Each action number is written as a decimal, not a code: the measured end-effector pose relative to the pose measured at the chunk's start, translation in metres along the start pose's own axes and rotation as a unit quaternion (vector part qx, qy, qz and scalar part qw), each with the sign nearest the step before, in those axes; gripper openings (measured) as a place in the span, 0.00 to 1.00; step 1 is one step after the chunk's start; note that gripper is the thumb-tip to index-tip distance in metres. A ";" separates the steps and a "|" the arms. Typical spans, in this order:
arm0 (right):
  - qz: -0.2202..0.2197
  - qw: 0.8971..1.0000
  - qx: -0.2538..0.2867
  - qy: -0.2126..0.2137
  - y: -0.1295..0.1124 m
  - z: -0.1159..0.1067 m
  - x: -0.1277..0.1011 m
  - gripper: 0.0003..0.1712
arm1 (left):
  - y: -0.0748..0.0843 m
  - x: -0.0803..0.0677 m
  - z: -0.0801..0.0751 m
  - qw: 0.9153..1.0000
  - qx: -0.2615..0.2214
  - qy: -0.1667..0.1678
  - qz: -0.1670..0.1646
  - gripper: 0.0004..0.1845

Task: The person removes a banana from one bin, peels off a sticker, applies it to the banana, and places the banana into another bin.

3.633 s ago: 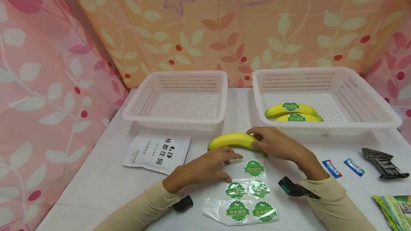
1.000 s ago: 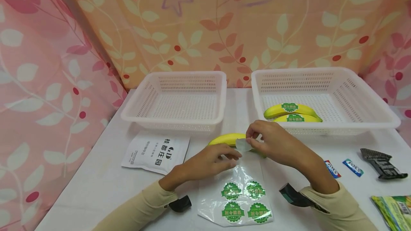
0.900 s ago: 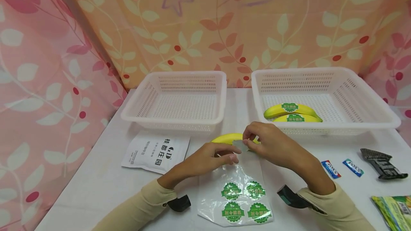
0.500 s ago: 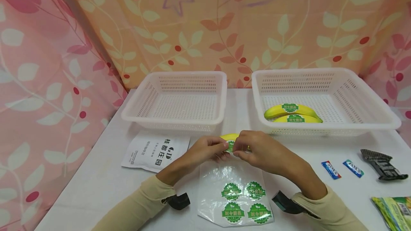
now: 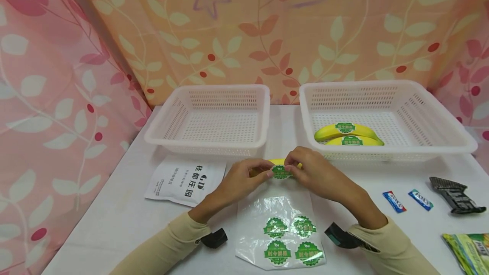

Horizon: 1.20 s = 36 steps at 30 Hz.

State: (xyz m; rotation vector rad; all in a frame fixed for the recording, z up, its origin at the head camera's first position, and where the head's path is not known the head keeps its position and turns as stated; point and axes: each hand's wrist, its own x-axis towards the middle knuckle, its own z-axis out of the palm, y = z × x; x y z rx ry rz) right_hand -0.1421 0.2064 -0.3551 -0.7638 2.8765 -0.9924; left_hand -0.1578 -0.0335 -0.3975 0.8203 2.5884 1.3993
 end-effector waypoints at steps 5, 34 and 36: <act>0.021 1.000 0.017 0.015 0.007 0.005 0.003 0.04 | -0.001 0.002 -0.001 0.993 0.109 0.025 0.047 0.21; 0.093 0.995 0.038 0.014 0.026 0.020 0.012 0.04 | 0.001 0.029 0.018 0.968 0.250 -0.033 -0.008 0.30; 0.091 0.995 0.041 0.020 0.026 0.020 0.012 0.03 | -0.001 0.030 0.017 0.969 0.247 -0.030 -0.001 0.30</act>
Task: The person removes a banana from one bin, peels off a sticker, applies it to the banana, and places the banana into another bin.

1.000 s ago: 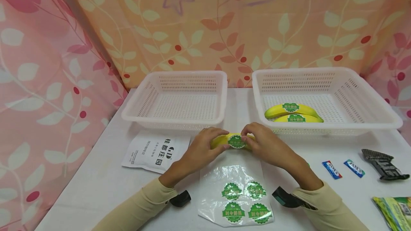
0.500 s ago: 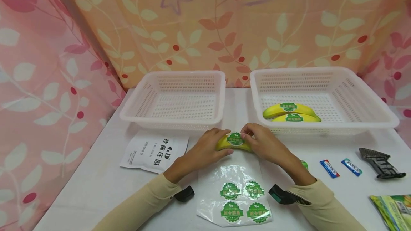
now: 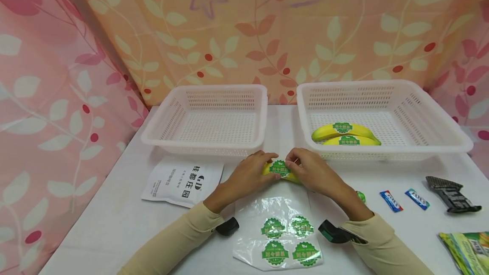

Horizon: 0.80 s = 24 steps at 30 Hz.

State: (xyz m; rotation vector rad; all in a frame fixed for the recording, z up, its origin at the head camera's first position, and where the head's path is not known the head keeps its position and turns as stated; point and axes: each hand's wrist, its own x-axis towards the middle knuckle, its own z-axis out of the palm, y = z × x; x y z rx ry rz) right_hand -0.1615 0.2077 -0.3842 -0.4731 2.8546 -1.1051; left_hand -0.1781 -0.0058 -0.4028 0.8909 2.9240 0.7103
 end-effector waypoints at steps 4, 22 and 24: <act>-0.031 0.999 0.021 0.008 0.000 0.000 -0.001 0.05 | -0.005 0.001 0.000 1.000 -0.014 0.003 0.007 0.30; -0.075 0.994 -0.077 -0.009 0.005 0.013 0.002 0.20 | -0.007 0.002 -0.006 1.000 -0.029 0.000 0.003 0.17; -0.078 0.993 -0.093 -0.008 0.005 0.014 0.003 0.20 | -0.007 0.002 -0.007 1.000 -0.024 0.001 0.005 0.17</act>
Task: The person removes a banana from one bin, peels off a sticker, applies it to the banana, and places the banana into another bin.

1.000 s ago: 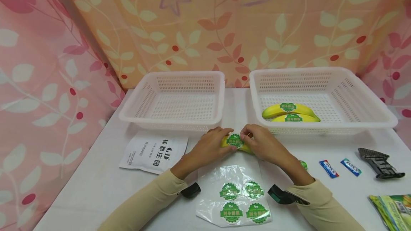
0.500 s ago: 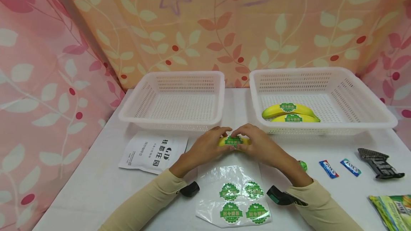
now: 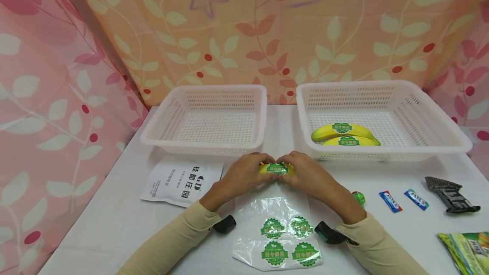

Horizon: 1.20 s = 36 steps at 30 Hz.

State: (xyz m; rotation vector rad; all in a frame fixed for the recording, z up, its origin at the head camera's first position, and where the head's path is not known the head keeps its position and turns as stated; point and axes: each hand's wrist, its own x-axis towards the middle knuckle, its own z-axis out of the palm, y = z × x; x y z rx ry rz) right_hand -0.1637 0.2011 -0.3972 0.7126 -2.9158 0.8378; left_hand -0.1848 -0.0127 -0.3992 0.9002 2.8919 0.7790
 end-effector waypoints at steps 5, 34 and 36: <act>-0.008 1.000 -0.028 0.005 0.000 0.002 0.000 0.21 | -0.001 0.002 0.000 1.000 0.005 0.005 0.011 0.16; -0.006 0.999 0.030 -0.024 0.009 -0.012 -0.005 0.24 | -0.006 0.000 -0.004 1.000 0.007 -0.015 0.014 0.20; -0.006 0.999 0.032 -0.024 0.008 -0.012 -0.005 0.24 | -0.006 0.000 -0.003 0.999 0.016 -0.017 0.021 0.21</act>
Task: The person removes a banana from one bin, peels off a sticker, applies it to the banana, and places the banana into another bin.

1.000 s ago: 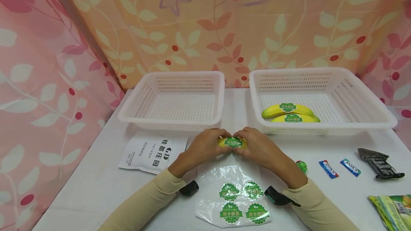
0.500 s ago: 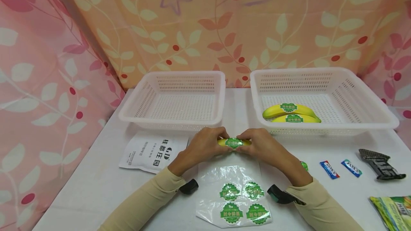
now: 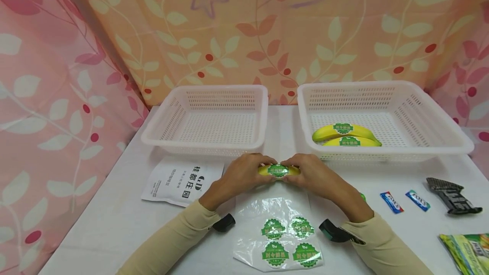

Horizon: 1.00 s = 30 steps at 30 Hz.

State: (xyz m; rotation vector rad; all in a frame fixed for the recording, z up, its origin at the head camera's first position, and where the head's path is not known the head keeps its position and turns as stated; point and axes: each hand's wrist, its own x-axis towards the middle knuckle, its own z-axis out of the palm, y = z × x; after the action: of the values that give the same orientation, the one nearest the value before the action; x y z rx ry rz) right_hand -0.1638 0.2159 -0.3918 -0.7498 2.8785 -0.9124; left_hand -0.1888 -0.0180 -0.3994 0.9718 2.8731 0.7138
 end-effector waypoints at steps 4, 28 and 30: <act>-0.001 1.000 -0.007 0.001 -0.003 0.000 -0.001 0.23 | 0.001 0.001 0.002 1.000 0.008 0.000 0.002 0.20; 0.089 0.989 -0.044 -0.113 -0.027 -0.071 -0.033 0.32 | -0.001 -0.003 -0.004 0.993 -0.112 0.018 -0.015 0.27; 0.109 0.987 -0.052 -0.106 -0.023 -0.088 -0.042 0.33 | 0.000 -0.003 -0.003 0.994 -0.111 0.017 -0.016 0.26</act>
State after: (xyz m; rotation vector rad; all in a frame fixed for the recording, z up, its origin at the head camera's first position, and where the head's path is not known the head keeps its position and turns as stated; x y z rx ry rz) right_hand -0.1316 0.2653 -0.3113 -0.4890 2.7652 -0.6196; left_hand -0.1868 -0.0210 -0.3972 0.8916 2.7537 1.0291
